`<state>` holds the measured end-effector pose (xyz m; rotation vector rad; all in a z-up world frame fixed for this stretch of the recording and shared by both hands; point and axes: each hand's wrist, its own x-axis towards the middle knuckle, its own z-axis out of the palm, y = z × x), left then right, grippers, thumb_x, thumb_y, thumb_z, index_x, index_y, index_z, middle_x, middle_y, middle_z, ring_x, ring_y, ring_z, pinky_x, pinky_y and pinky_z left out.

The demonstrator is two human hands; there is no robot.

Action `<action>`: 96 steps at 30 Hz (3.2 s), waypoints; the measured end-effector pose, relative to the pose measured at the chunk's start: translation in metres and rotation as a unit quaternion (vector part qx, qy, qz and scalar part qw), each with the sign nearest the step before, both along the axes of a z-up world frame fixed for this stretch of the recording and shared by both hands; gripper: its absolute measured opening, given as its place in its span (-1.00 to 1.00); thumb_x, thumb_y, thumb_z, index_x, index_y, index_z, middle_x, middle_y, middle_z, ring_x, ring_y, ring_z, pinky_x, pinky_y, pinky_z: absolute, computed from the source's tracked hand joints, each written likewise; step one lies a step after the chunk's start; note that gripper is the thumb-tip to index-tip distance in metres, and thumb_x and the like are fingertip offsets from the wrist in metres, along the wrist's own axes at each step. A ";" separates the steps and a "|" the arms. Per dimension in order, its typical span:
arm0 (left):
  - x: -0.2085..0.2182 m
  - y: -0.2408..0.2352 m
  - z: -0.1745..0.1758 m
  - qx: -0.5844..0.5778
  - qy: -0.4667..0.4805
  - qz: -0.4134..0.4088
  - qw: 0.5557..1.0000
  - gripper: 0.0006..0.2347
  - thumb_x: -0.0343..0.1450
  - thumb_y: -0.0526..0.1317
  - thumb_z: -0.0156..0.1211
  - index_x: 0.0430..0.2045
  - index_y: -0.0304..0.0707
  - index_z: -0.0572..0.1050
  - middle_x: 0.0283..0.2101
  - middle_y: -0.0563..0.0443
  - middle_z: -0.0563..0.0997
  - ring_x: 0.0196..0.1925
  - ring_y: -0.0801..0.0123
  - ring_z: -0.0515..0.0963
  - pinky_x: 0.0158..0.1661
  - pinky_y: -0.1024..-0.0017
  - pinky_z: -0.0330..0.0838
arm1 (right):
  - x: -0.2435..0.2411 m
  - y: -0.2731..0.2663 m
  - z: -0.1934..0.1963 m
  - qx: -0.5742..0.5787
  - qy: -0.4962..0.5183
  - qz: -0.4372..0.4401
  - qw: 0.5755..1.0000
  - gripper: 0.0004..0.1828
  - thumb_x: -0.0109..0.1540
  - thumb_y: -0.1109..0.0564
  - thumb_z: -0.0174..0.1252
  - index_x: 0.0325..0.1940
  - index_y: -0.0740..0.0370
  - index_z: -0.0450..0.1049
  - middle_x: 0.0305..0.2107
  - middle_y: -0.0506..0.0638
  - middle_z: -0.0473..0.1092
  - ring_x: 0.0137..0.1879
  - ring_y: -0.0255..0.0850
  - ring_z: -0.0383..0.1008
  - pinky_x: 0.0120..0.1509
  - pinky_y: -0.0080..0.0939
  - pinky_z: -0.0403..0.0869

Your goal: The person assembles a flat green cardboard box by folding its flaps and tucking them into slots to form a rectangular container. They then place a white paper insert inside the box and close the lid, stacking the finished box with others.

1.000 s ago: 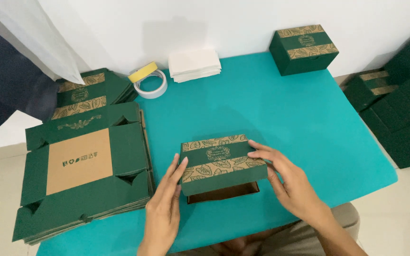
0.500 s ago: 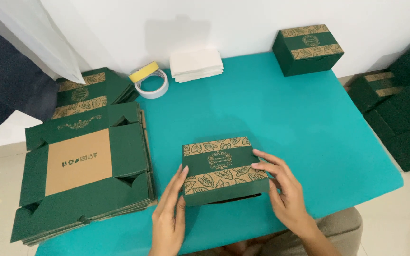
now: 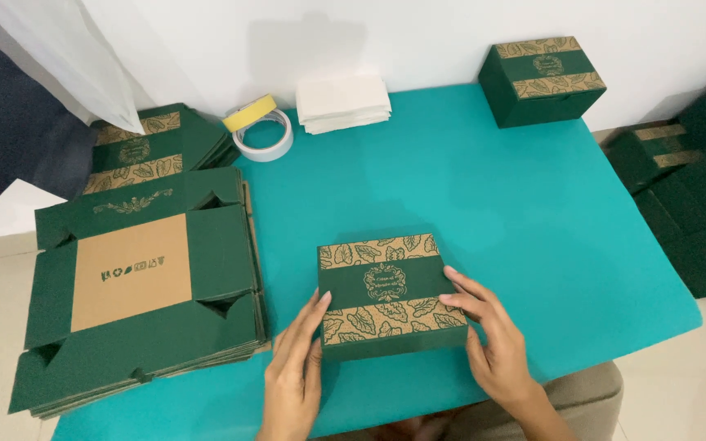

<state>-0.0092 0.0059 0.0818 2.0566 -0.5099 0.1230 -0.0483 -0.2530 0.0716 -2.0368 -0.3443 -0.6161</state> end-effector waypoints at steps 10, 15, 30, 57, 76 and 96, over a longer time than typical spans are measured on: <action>-0.007 -0.001 0.014 -0.046 0.099 -0.032 0.994 -0.57 0.50 -0.10 -0.36 0.32 -0.06 0.18 0.42 -0.14 0.19 0.45 0.08 0.18 0.33 0.08 0.05 | 0.000 -0.012 0.003 -0.044 -0.007 0.058 0.997 -0.35 0.38 -0.29 -0.31 0.25 0.26 0.28 0.30 0.40 0.16 0.40 0.15 0.28 0.36 0.07 0.36; -0.004 0.000 0.008 -0.064 0.086 -0.024 0.994 -0.56 0.46 0.01 -0.10 0.25 -0.03 0.28 0.39 -0.17 0.23 0.43 0.03 0.22 0.30 0.01 0.17 | 0.004 -0.013 -0.008 -0.030 -0.054 0.056 0.997 -0.57 0.37 -0.05 -0.13 0.15 0.29 0.36 0.20 0.34 0.23 0.40 0.24 0.29 0.41 0.10 0.48; -0.001 0.004 -0.010 -0.015 0.003 -0.024 1.000 -0.65 0.50 -0.05 -0.11 0.18 0.02 0.38 0.35 -0.17 0.29 0.36 0.04 0.32 0.21 0.08 0.24 | 0.005 -0.019 -0.017 -0.098 -0.072 0.056 0.991 -0.69 0.34 0.10 -0.07 0.10 0.21 0.43 0.21 0.42 0.22 0.34 0.24 0.35 0.47 0.15 0.38; -0.003 -0.003 -0.009 -0.007 -0.002 0.006 1.000 -0.64 0.52 -0.05 -0.18 0.18 -0.04 0.37 0.33 -0.19 0.33 0.33 0.04 0.36 0.21 0.13 0.29 | 0.007 -0.015 -0.013 -0.098 -0.074 0.046 0.991 -0.68 0.35 0.09 -0.12 0.08 0.25 0.43 0.17 0.44 0.24 0.32 0.22 0.36 0.42 0.09 0.43; -0.004 -0.008 -0.018 0.006 -0.005 0.013 1.000 -0.61 0.53 -0.04 -0.25 0.22 -0.09 0.31 0.33 -0.22 0.30 0.36 0.02 0.32 0.24 0.06 0.28 | 0.006 -0.010 -0.019 -0.091 -0.078 0.031 0.992 -0.66 0.37 0.10 -0.17 0.07 0.31 0.41 0.18 0.44 0.22 0.32 0.25 0.36 0.36 0.05 0.50; -0.009 -0.006 -0.025 -0.004 -0.032 0.008 0.999 -0.64 0.50 -0.10 -0.11 0.19 -0.15 0.34 0.28 -0.26 0.36 0.34 -0.02 0.35 0.24 0.04 0.33 | 0.003 -0.017 -0.026 -0.126 -0.078 0.038 0.988 -0.70 0.33 0.12 -0.10 0.04 0.22 0.47 0.18 0.43 0.24 0.30 0.27 0.36 0.42 0.15 0.42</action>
